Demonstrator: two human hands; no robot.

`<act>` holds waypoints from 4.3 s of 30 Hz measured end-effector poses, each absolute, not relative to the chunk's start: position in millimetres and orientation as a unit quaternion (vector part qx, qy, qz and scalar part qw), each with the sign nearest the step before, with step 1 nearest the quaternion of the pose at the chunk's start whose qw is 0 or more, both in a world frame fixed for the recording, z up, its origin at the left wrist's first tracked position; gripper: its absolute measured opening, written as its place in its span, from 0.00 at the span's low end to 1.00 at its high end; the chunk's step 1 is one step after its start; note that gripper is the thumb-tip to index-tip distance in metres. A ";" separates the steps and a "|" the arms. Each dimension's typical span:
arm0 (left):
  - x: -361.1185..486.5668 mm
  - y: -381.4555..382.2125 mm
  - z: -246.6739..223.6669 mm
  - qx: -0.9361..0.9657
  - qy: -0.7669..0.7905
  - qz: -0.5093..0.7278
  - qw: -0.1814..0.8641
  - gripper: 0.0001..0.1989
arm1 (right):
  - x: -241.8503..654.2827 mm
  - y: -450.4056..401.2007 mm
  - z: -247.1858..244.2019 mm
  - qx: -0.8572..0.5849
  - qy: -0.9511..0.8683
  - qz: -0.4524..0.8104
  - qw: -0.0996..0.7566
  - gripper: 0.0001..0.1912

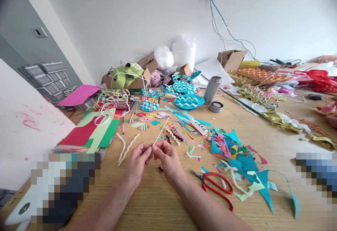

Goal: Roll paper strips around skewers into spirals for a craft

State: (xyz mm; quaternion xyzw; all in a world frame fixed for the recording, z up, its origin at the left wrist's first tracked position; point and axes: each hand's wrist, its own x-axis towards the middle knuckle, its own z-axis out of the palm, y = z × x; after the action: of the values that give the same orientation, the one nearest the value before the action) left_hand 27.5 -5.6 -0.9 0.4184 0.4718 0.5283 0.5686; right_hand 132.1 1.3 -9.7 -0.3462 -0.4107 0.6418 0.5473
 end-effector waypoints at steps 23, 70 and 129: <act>25.2 -4.0 -4.3 0.408 0.461 0.518 0.594 0.12 | 134.6 8.1 -8.4 -0.389 -0.466 0.573 0.551 0.17; 21.6 -0.8 -5.2 0.240 0.395 0.487 0.741 0.14 | 132.6 8.7 -13.6 -0.376 -0.493 0.572 0.538 0.16; -23.8 19.7 14.0 0.257 0.300 0.563 0.726 0.15 | 145.8 10.3 -5.1 -0.499 -0.551 0.559 0.367 0.20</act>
State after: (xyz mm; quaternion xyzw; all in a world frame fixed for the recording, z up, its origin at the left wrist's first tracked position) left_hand -23.8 19.7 14.0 0.2569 0.3001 0.5630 0.7259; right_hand 145.8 10.3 -5.1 -0.4993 -0.5512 0.5589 0.3667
